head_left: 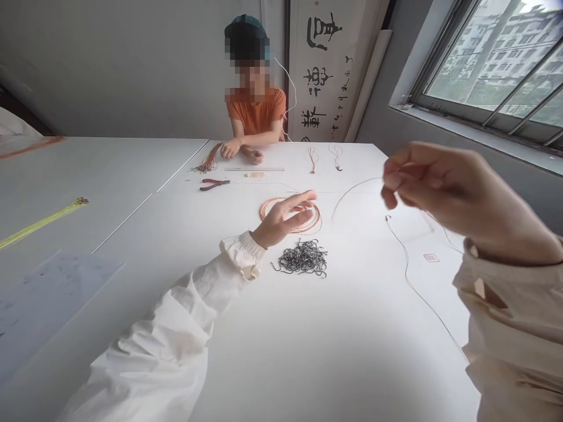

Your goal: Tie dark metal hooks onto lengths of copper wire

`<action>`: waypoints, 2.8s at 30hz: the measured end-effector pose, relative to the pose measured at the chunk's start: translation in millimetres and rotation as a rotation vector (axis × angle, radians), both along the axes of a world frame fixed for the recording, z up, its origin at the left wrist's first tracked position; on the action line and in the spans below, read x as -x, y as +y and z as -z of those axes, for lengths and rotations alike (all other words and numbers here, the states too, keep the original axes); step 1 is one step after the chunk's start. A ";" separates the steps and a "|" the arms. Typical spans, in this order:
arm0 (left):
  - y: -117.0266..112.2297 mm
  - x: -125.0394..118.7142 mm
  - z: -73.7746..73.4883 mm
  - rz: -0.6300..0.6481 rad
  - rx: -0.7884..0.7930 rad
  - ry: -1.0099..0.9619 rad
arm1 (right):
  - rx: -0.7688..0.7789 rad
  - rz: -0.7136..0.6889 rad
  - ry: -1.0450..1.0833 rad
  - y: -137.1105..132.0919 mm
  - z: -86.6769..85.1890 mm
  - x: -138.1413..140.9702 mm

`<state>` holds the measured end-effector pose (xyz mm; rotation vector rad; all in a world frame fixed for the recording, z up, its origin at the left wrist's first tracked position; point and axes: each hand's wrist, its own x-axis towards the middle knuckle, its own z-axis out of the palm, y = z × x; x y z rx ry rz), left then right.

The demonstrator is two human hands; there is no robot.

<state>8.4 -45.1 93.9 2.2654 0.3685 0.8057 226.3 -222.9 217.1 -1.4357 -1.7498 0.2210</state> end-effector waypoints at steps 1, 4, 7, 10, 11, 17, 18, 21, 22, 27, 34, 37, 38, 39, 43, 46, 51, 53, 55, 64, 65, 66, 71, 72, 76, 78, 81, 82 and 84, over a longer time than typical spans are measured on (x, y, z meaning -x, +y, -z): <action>-17.6 -1.1 -16.5 0.195 0.192 -0.053 | 0.046 -0.058 -0.022 -0.3 -0.9 15.1; -60.0 6.6 -57.5 0.540 0.590 -0.098 | 0.055 -0.152 -0.038 -4.1 -3.4 41.4; -74.1 39.5 -88.8 0.434 0.660 -0.071 | 0.034 -0.145 -0.010 -12.0 -3.7 45.0; -63.8 98.5 -116.9 0.150 0.378 0.069 | 0.089 -0.179 0.064 -20.6 4.2 38.3; -57.8 120.9 -124.9 0.061 0.258 0.163 | 0.131 -0.202 0.098 -23.0 10.1 36.1; -35.4 186.9 -116.5 -0.326 -0.133 0.561 | 0.391 -0.350 0.296 -28.5 83.5 56.9; -37.0 178.6 -104.1 -0.427 -0.207 0.559 | 0.398 -0.370 0.333 -28.3 97.8 67.7; -50.0 136.7 -60.7 -0.395 -0.289 0.579 | 0.424 -0.414 0.360 -28.0 131.7 97.2; -55.0 123.9 -47.8 -0.259 -0.285 0.592 | 0.422 -0.411 0.334 -28.4 139.0 101.3; -55.5 116.0 -19.6 -0.169 -0.203 0.568 | 0.281 0.033 -0.071 -33.1 156.2 41.7; -45.0 128.3 -21.2 -0.116 -0.037 0.666 | 0.446 0.758 -0.369 1.0 195.0 -114.2; -53.9 117.5 -20.4 -0.046 -0.025 0.678 | 0.517 0.888 -0.414 26.4 216.2 -145.2; -56.0 115.5 -20.4 -0.034 -0.025 0.681 | 0.538 0.907 -0.426 33.6 222.1 -152.3; -57.3 114.7 -20.3 -0.030 -0.019 0.683 | 0.555 0.919 -0.436 39.9 227.1 -158.4; -55.7 119.3 -18.5 -0.062 0.057 0.696 | 0.598 0.915 -0.469 55.9 239.6 -177.7; -53.1 122.9 -16.5 -0.076 0.089 0.712 | 0.610 0.909 -0.483 61.5 243.7 -187.3; -51.9 124.1 -14.0 -0.077 0.106 0.749 | 0.614 0.925 -0.479 68.5 241.6 -195.3; -50.5 124.6 -13.0 -0.081 0.105 0.745 | 0.618 0.918 -0.466 69.0 235.8 -197.4; -48.3 125.3 -12.3 -0.085 0.113 0.734 | 0.618 0.893 -0.451 63.1 227.7 -198.8; -41.0 120.7 -3.2 -0.097 0.136 0.622 | 0.737 0.708 -0.379 -73.0 228.2 -153.4; -40.0 120.5 -0.8 -0.093 0.135 0.613 | 0.748 0.700 -0.370 -87.3 232.6 -146.3; -38.6 120.7 1.3 -0.093 0.136 0.605 | 0.755 0.694 -0.361 -99.1 236.7 -141.2; -26.3 129.6 4.6 -0.190 0.147 0.594 | 0.743 0.718 -0.336 -126.8 242.9 -149.1; -23.9 132.2 4.0 -0.211 0.142 0.600 | 0.738 0.723 -0.334 -127.6 241.1 -153.9; -21.8 136.5 4.8 -0.161 0.041 0.653 | 0.666 0.704 -0.330 -114.2 225.6 -151.9; -26.1 132.1 9.2 -0.106 -0.004 0.669 | 0.575 0.631 -0.319 -96.4 214.8 -127.0; -36.6 119.1 20.1 -0.044 -0.049 0.671 | 0.421 0.382 -0.264 -60.7 200.6 -59.8; -40.2 114.5 24.3 -0.024 -0.070 0.668 | 0.397 0.290 -0.252 -48.3 197.6 -33.0; -45.5 107.5 32.4 0.004 -0.115 0.664 | 0.371 0.107 -0.234 -25.6 195.4 20.1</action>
